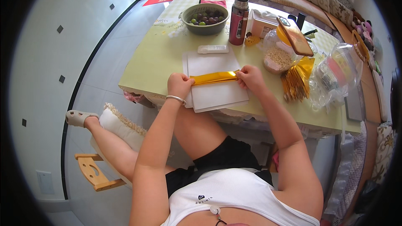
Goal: The person sits at a table and folds a yellow sheet of paper into a triangular shape using a white paper as a guide. They repeat this folding process multiple times, stacking the finished yellow triangles on the table.
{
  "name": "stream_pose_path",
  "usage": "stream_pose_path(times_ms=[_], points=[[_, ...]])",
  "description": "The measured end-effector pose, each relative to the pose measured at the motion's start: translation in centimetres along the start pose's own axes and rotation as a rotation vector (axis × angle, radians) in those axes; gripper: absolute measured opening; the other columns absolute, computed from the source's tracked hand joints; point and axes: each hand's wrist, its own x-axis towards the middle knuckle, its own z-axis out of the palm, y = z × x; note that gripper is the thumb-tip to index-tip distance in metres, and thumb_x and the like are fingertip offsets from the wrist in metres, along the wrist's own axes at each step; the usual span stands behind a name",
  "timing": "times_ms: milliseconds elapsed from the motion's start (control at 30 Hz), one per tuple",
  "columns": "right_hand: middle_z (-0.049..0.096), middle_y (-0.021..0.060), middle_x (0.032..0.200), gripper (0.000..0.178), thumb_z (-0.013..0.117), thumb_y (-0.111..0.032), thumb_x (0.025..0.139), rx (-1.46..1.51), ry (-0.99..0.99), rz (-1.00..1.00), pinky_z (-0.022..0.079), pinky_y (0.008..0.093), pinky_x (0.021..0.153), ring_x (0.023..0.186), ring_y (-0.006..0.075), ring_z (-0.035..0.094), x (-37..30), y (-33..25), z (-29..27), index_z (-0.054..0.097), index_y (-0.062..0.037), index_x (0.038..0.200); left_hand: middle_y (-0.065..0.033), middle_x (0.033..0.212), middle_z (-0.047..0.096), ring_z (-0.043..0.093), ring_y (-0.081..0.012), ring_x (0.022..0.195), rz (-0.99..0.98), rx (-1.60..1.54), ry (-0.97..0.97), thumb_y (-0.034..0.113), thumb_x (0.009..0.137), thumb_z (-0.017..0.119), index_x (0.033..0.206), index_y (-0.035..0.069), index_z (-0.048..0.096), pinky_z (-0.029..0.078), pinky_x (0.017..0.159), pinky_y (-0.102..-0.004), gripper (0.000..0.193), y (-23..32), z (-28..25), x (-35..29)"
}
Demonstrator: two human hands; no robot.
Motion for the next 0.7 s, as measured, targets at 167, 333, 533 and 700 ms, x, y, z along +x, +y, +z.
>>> stream_pose_path(times_ms=[167,333,533,700], points=[[0.067,0.0123,0.067,0.021,0.072,-0.017,0.085,-0.214,0.032,-0.048,0.051,0.0341,0.052,0.050,0.0164,0.061,-0.3,-0.5,0.2,0.066,0.0023,0.079,-0.0186,0.081,0.066,0.065,-0.0300,0.075,0.040,0.073,0.019,0.018,0.071,0.083,0.069,0.000,0.072,0.053,0.073,-0.0395,0.020,-1.1,0.3,0.1],[0.069,0.0188,0.076,0.023,0.074,-0.020,0.081,-0.382,0.102,-0.170,0.053,0.0408,0.067,0.070,0.0309,0.066,-0.5,-0.3,0.2,0.067,0.0015,0.081,-0.0185,0.098,0.064,0.061,-0.0321,0.095,0.179,0.237,-0.003,0.015,0.071,0.081,0.087,0.003,0.073,0.051,0.083,-0.0394,0.022,-0.2,0.2,-0.5],[0.070,0.0178,0.084,0.020,0.071,-0.021,0.084,-0.614,0.158,-0.238,0.054,0.0439,0.071,0.079,0.0333,0.067,-1.1,-0.5,0.9,0.067,-0.0019,0.087,-0.0112,0.147,0.046,0.047,-0.0319,0.132,0.798,0.650,0.104,0.014,0.088,0.064,0.135,0.024,0.057,0.035,0.109,-0.0493,0.048,1.7,0.6,-1.6],[0.064,0.0160,0.122,0.032,0.065,-0.022,0.090,-1.005,0.200,-0.555,0.047,0.0442,0.098,0.116,0.0339,0.058,-2.2,-1.4,2.5,0.062,-0.0024,0.115,-0.0007,0.160,0.036,0.035,-0.0289,0.146,0.894,0.861,-0.162,0.024,0.100,0.047,0.138,0.039,0.054,0.020,0.118,-0.0579,0.042,2.3,0.5,-1.4]])
